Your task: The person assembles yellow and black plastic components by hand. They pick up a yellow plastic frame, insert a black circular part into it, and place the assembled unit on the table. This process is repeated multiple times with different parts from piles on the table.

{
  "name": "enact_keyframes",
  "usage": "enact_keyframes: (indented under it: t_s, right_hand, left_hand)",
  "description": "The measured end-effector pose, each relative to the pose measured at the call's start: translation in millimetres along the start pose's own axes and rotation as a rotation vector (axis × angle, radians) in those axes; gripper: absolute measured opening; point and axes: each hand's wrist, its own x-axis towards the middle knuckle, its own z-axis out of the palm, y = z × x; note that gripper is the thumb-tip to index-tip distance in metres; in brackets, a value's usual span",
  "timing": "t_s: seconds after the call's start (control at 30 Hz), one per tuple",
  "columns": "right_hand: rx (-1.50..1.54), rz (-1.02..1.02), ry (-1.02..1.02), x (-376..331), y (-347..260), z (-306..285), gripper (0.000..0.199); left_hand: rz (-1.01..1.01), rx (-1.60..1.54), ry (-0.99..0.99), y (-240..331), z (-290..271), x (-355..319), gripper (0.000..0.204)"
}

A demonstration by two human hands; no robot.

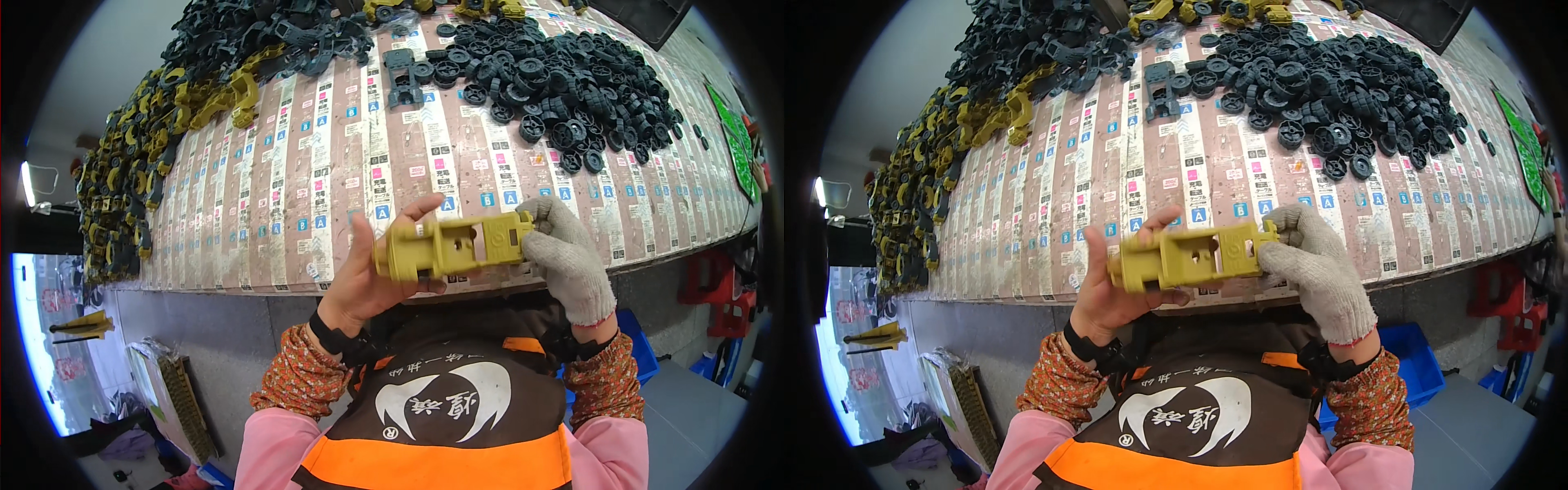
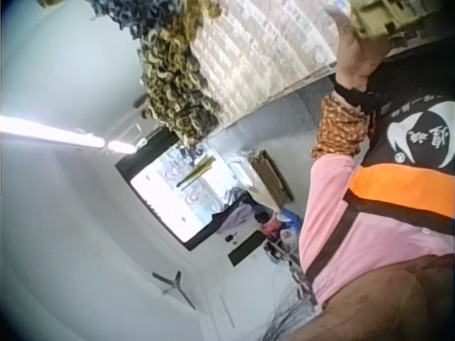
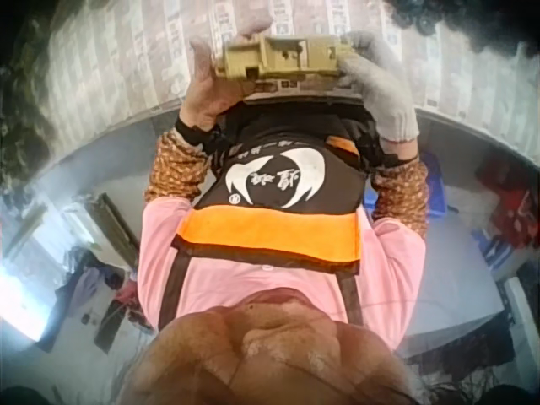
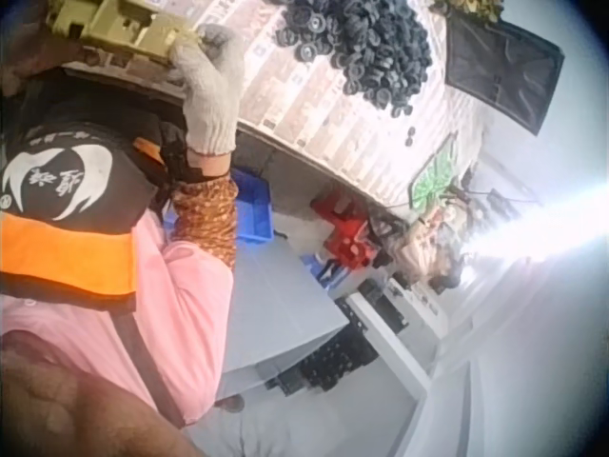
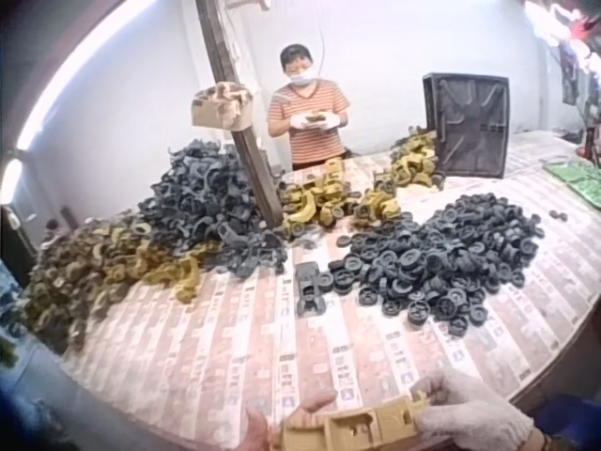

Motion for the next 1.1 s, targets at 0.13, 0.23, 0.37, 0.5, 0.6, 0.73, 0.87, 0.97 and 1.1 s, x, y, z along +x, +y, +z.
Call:
enact_keyframes:
  t_s: [0.13,0.23,0.37,0.5,0.6,0.73,0.87,0.97,1.1]
  right_hand:
    - [0.054,0.076,0.108,-11,4,17,0.034]
    - [-0.363,-0.04,-0.04,-20,1,24,0.033]
    - [-1.053,-0.615,0.343,18,-19,-13,0.021]
    - [-1.501,-0.72,0.649,61,-50,-53,0.019]
    - [-1.717,-0.598,0.622,82,-56,-58,0.02]
    - [-1.789,-0.678,0.614,91,-47,-63,0.018]
    - [-1.32,-0.696,0.49,65,-41,-43,0.012]
    - [-0.822,-0.507,0.227,45,-29,-10,0.012]
    - [-0.492,-0.293,0.149,27,1,25,0.019]
  left_hand:
    - [0.136,0.17,0.128,-15,-6,14,0.085]
    - [0.239,0.159,0.294,-17,3,25,0.068]
    - [0.257,0.064,0.35,-14,4,28,0.06]
    - [0.189,0.17,0.355,-8,14,22,0.055]
    - [0.164,0.223,0.367,-12,11,19,0.05]
    - [0.201,0.187,0.44,-21,5,20,0.054]
    - [0.122,0.19,0.437,-18,0,13,0.061]
    - [0.106,0.229,0.442,-22,1,15,0.068]
    - [0.123,0.398,0.415,-34,6,23,0.074]
